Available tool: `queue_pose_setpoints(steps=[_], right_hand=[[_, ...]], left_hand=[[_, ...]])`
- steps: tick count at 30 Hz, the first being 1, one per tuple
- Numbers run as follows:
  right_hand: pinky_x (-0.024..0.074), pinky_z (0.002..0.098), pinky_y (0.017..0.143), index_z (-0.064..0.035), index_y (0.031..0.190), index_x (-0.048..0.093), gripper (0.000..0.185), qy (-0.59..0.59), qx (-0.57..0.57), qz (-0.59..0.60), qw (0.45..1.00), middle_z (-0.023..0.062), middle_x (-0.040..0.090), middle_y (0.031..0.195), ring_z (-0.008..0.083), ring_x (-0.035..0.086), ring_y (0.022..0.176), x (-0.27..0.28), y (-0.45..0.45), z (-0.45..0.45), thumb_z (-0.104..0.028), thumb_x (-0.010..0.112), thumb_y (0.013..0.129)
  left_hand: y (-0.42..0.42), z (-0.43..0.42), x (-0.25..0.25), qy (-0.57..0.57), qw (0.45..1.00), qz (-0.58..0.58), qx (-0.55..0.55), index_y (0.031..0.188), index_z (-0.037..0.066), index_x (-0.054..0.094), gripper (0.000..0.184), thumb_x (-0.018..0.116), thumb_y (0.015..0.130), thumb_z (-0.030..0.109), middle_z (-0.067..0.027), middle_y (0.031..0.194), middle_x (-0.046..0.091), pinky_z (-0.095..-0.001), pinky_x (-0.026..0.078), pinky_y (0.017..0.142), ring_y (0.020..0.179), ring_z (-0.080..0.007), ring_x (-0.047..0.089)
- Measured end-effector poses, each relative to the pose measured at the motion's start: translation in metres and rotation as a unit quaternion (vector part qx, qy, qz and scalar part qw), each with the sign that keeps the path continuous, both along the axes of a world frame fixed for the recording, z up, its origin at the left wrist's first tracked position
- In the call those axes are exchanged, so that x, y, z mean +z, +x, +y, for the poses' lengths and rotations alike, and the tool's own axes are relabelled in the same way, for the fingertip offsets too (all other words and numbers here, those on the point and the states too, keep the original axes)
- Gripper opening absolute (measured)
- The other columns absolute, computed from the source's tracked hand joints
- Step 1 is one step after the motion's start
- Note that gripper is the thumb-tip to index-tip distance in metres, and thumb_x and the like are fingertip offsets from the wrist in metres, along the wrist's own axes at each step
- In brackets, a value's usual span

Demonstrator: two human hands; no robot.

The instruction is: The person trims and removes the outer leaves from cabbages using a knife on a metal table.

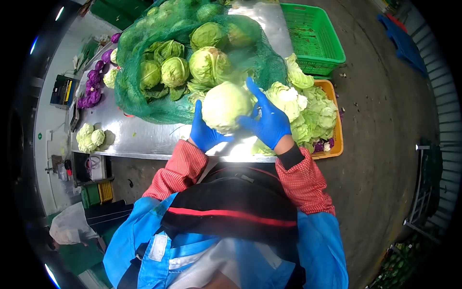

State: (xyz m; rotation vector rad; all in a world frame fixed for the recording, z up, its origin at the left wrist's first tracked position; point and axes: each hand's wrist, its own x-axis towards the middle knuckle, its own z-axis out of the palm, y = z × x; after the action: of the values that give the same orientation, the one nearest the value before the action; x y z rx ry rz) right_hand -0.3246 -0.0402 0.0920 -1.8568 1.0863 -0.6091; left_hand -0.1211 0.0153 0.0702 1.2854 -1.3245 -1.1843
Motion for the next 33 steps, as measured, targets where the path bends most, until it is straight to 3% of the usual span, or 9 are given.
queue_pose_setpoints(steps=[3,6,7,10,14,16,22,26,33], right_hand=[[0.0513,0.0279,0.067,-0.0073,0.136,0.048,0.064,-0.114,-0.041,-0.154,0.981,0.0109,0.066,0.097,0.0134,0.061,0.072,-0.054,-0.002,-0.014,-0.044,0.066,0.087],[0.0473,0.0287,0.049,-0.0040,0.107,0.058,0.050,0.338,-0.069,-0.319,0.883,0.0058,0.058,0.071,0.0144,0.056,0.054,-0.084,-0.012,-0.005,-0.051,0.059,0.091],[0.0404,0.0281,0.040,-0.0079,0.085,0.053,0.048,0.350,-0.117,-0.319,0.873,-0.0002,0.043,0.054,0.0149,0.049,0.041,-0.090,-0.008,0.005,-0.055,0.053,0.093],[0.0415,0.0289,0.040,-0.0061,0.087,0.054,0.054,0.472,-0.087,-0.320,0.817,0.0010,0.042,0.046,0.0161,0.050,0.040,-0.125,-0.016,0.016,-0.059,0.045,0.095],[0.0482,0.0365,0.049,-0.0043,0.105,0.057,0.049,0.357,-0.136,-0.035,0.923,0.0144,0.065,0.069,0.0249,0.063,0.055,-0.089,-0.027,0.019,-0.050,0.041,0.099],[0.0514,0.0444,0.062,-0.0094,0.109,0.058,0.035,0.058,-0.100,0.171,0.978,0.0194,0.067,0.085,0.0361,0.065,0.070,-0.088,-0.038,0.021,-0.040,0.044,0.098],[0.0505,0.0486,0.069,-0.0113,0.103,0.057,0.023,-0.057,-0.075,0.211,0.973,0.0151,0.066,0.096,0.0415,0.062,0.078,-0.081,-0.047,0.022,-0.031,0.047,0.096],[0.0512,0.0473,0.064,-0.0104,0.096,0.057,0.019,-0.084,-0.111,0.227,0.964,0.0137,0.065,0.094,0.0398,0.062,0.073,-0.069,-0.046,0.020,-0.027,0.049,0.095],[0.0516,0.0429,0.052,-0.0093,0.086,0.056,0.010,-0.200,-0.099,0.282,0.933,0.0133,0.063,0.077,0.0329,0.064,0.060,-0.085,-0.036,0.016,-0.017,0.052,0.090]], left_hand=[[-0.001,0.001,0.013,0.200,0.969,0.141,0.024,0.150,0.013,0.015,0.101,0.080,0.073,0.016,-0.0161,0.148,0.030,-0.0424,0.036,0.109,0.131,-0.0315,0.041],[0.001,0.003,-0.024,-0.116,0.992,0.036,-0.027,0.152,0.007,0.006,0.119,0.086,0.066,0.026,-0.0161,0.154,0.019,-0.0416,0.023,0.115,0.141,-0.0327,0.025],[-0.003,0.002,-0.029,-0.176,0.984,-0.037,-0.005,0.152,0.005,0.006,0.122,0.087,0.064,0.027,-0.0160,0.154,0.019,-0.0414,0.022,0.116,0.142,-0.0319,0.023],[-0.019,-0.004,-0.039,-0.211,0.973,-0.088,0.036,0.149,-0.002,0.013,0.124,0.090,0.057,0.030,-0.0167,0.152,0.024,-0.0406,0.021,0.116,0.141,-0.0287,0.025],[-0.013,-0.010,-0.073,0.016,0.991,0.130,0.026,0.147,0.006,0.026,0.096,0.083,0.070,0.018,-0.0132,0.140,0.041,-0.0369,0.037,0.106,0.128,-0.0239,0.042],[-0.006,-0.025,-0.103,0.050,0.997,0.062,-0.014,0.147,0.007,0.028,0.093,0.083,0.072,0.016,-0.0123,0.136,0.045,-0.0352,0.041,0.103,0.123,-0.0231,0.047],[-0.052,-0.034,-0.076,0.056,0.981,0.005,0.188,0.145,0.005,0.031,0.093,0.084,0.070,0.018,-0.0143,0.132,0.048,-0.0365,0.041,0.103,0.120,-0.0241,0.049],[-0.063,-0.032,-0.078,-0.139,0.946,-0.247,0.154,0.141,0.001,0.036,0.102,0.089,0.061,0.033,-0.0190,0.128,0.051,-0.0381,0.043,0.100,0.118,-0.0280,0.052],[-0.040,-0.060,-0.083,0.008,0.980,-0.181,0.083,0.142,0.000,0.036,0.102,0.084,0.059,0.037,-0.0257,0.131,0.047,-0.0408,0.044,0.099,0.118,-0.0351,0.052]])
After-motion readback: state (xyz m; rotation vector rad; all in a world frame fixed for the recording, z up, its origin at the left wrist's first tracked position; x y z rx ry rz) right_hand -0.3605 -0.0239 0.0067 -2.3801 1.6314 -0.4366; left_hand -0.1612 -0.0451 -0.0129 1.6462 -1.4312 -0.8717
